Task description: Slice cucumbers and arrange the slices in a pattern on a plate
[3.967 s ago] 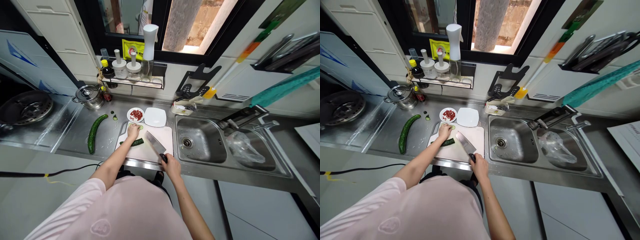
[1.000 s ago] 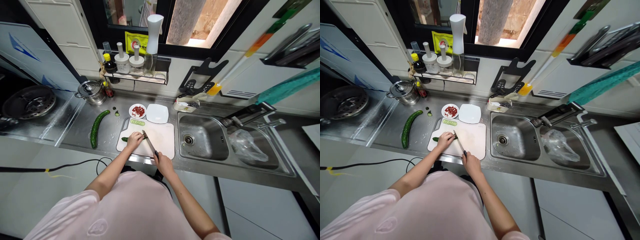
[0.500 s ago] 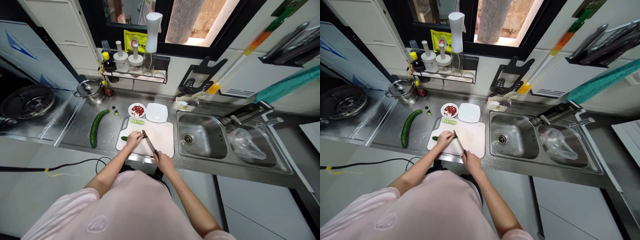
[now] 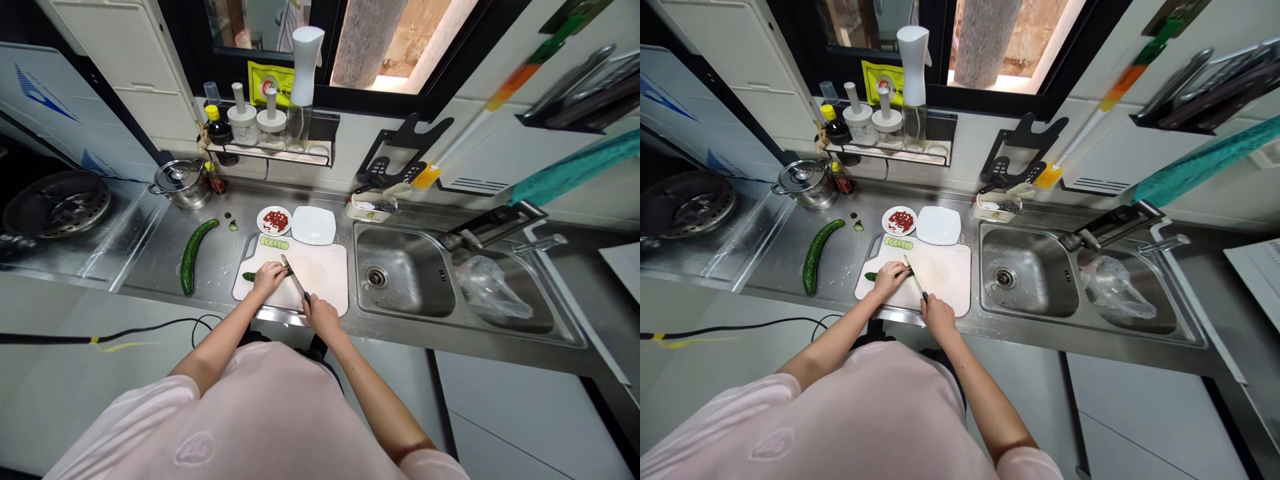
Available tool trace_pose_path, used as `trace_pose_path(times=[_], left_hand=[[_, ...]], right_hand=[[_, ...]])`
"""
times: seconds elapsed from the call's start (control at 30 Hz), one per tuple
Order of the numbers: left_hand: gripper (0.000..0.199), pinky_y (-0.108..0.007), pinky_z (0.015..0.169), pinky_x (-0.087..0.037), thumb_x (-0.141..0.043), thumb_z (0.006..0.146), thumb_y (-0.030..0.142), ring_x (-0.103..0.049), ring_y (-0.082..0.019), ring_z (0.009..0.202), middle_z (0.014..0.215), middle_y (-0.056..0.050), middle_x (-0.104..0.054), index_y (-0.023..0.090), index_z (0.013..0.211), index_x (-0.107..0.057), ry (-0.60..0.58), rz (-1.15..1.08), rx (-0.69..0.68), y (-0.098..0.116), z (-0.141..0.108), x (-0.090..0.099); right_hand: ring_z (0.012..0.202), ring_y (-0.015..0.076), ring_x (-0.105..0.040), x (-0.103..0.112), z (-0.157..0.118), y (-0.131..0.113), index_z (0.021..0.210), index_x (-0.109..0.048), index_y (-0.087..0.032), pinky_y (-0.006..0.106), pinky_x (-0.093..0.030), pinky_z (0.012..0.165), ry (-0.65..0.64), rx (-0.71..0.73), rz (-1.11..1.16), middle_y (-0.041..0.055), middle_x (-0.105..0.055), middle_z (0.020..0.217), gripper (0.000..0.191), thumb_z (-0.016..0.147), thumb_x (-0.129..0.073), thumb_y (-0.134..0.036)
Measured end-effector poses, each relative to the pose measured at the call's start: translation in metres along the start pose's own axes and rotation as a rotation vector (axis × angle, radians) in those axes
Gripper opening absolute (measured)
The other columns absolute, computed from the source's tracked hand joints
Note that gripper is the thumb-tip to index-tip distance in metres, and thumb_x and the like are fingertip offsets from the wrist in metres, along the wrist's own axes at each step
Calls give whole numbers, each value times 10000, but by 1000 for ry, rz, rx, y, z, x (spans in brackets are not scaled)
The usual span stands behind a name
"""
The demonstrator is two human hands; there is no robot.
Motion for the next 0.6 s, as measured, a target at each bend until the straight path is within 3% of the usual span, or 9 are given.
trace_pose_path(times=[0.6], left_hand=[[167, -312, 814, -443, -529, 870, 287, -566, -163, 890, 901, -41, -654, 231, 867, -686, -1, -15, 2, -1, 0, 0]], right_hand=[[890, 223, -643, -7, -9, 7, 1066, -530, -164, 283, -397, 730, -11, 19, -3, 120, -673, 941, 373, 964, -286, -427]])
Point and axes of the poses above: each hand's wrist, its own z-axis towards the middle knuckle, its own x-axis out of the back of the hand, y = z × x, the point moved 9 cm from there along z, towards the middle knuckle
